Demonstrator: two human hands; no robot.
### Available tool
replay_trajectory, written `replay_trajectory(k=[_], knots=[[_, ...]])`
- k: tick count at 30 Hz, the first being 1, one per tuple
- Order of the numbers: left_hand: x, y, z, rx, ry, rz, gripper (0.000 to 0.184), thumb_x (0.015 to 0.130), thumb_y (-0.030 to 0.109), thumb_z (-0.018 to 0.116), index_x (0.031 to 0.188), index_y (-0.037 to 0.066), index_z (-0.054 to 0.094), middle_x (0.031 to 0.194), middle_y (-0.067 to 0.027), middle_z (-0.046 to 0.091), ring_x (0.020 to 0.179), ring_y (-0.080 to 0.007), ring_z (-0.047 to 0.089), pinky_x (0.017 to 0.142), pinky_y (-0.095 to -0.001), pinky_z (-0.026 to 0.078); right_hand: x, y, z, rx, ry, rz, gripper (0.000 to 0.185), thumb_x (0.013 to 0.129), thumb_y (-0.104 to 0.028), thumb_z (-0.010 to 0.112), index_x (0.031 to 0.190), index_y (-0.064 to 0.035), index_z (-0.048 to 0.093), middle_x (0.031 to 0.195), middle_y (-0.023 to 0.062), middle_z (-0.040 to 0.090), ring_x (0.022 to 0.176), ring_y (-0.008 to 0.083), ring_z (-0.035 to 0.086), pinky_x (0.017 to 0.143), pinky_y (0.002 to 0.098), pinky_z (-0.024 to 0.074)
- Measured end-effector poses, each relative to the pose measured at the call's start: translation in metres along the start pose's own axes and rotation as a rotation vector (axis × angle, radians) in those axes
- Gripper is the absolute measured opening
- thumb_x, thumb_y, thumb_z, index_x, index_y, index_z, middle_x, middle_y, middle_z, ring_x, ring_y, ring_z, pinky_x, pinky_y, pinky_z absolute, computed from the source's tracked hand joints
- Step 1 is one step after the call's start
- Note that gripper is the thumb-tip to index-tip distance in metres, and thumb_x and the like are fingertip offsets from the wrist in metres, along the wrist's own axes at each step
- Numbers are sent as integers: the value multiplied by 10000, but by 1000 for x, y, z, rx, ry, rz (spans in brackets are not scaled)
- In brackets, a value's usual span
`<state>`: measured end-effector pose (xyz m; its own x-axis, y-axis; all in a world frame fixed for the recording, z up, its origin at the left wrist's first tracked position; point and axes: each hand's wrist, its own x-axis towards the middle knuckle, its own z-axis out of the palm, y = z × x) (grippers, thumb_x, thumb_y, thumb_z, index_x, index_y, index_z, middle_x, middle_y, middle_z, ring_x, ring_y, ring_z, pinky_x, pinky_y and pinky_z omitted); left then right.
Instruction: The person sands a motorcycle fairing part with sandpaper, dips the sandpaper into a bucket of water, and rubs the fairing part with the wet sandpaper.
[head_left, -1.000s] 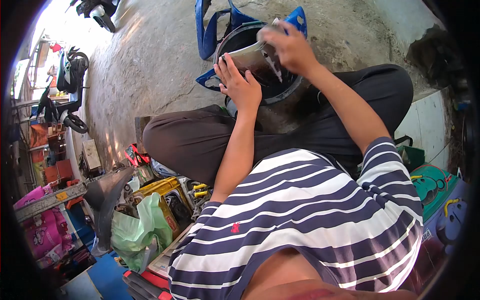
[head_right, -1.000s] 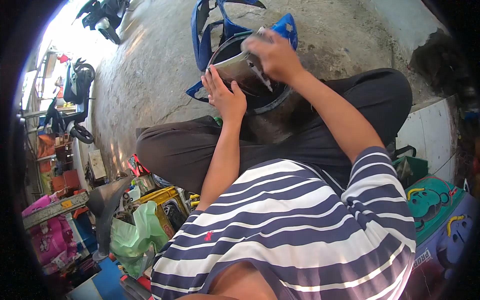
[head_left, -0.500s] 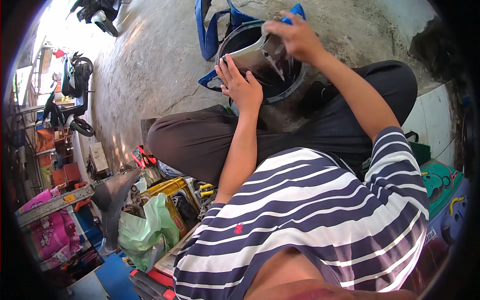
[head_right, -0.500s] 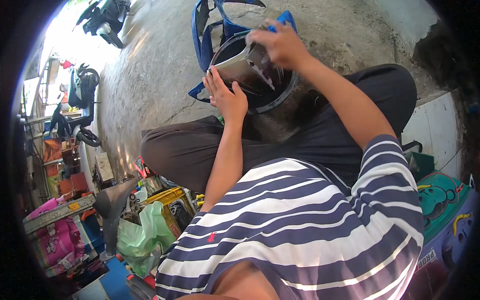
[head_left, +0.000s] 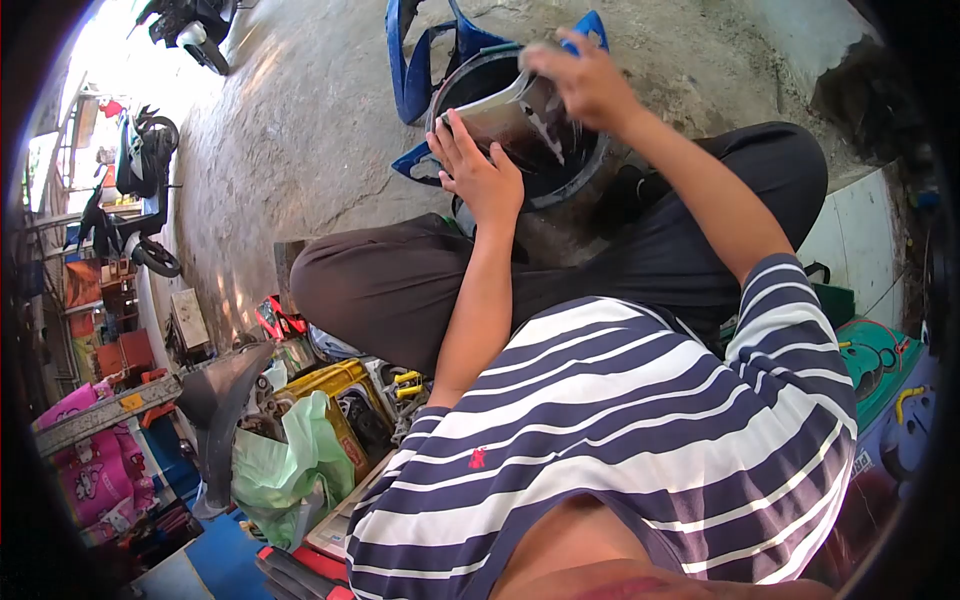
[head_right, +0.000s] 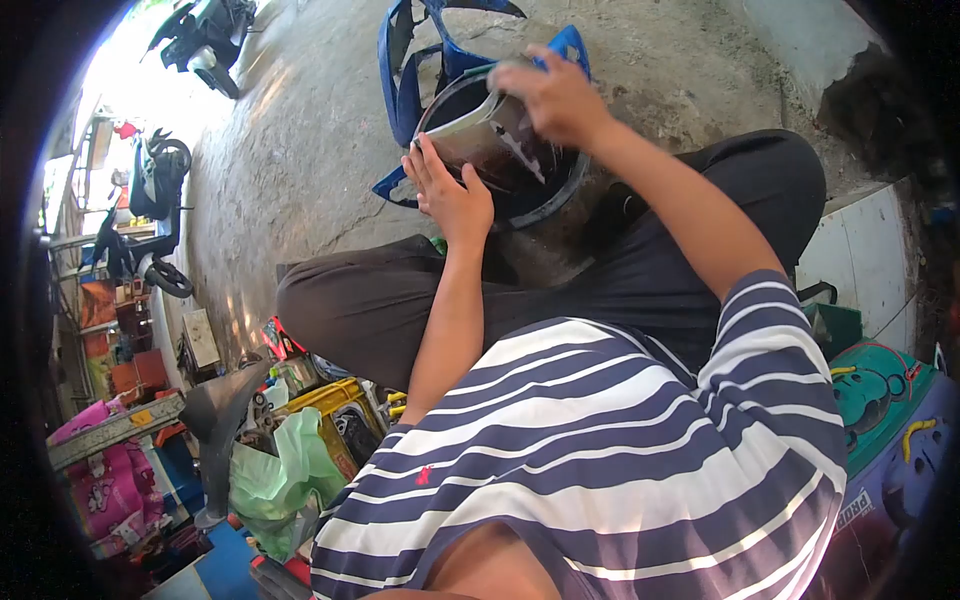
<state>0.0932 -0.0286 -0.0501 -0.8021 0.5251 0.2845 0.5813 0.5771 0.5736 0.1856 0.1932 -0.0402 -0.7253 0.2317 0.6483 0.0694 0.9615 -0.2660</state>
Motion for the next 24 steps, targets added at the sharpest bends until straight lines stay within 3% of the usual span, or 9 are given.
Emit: replay_trajectory(k=[2,5,6,9,14,17,21,24], knots=[[0,3,-1,-9,1,-18,875,987,141,674,1741,155,230,1788,-212,242,1683,-426,141,1184,-791,258,-5,-26,5,114,-52,-76,465,926,-44,616,1343,-202,748,1452,10,717,1391,421,582,1132,530,493],[-1,4,-5,30,-14,-6,879,983,142,679,1738,133,228,1784,-200,259,1679,-443,148,1190,-745,283,1,-17,-10,16,-77,-76,442,932,-61,610,1331,-183,754,1459,2,714,1385,417,587,1142,521,491],[1,3,-5,30,-11,-2,879,983,143,680,1738,133,229,1784,-200,257,1678,-444,147,1189,-748,281,4,-2,-6,7,-20,22,433,936,-58,604,1325,-171,758,1476,-6,704,1380,408,586,1166,508,473],[-1,2,-4,24,-14,-6,877,984,144,680,1737,132,231,1787,-200,252,1678,-445,146,1186,-758,276,7,14,-9,-63,29,54,412,954,-65,604,1321,-170,760,1491,-10,695,1410,393,561,1185,498,455],[-2,4,-2,-1,3,-14,869,988,142,675,1738,153,235,1788,-203,243,1683,-428,141,1171,-801,268,-11,-40,-1,64,-117,-41,355,1004,-138,631,1332,-182,760,1499,-16,691,1453,360,527,1167,494,447],[0,3,-6,35,-32,-17,874,989,157,679,1738,137,227,1792,-188,245,1679,-437,147,1183,-772,268,-2,-1,1,21,-58,62,359,1004,-139,629,1337,-183,757,1501,-29,688,1438,373,537,1166,501,457],[2,4,-3,18,-11,-9,878,986,156,681,1738,141,227,1792,-184,248,1679,-434,150,1182,-777,269,-1,-6,1,-7,-14,120,457,967,-31,629,1389,-172,731,1492,-3,696,1442,401,525,1188,515,459],[-2,3,-1,16,-11,-20,878,984,154,680,1737,140,228,1793,-182,247,1679,-430,151,1182,-780,268,-10,-31,3,16,-54,-38,485,945,-65,632,1403,-194,726,1482,-18,695,1444,377,517,1183,507,442]])
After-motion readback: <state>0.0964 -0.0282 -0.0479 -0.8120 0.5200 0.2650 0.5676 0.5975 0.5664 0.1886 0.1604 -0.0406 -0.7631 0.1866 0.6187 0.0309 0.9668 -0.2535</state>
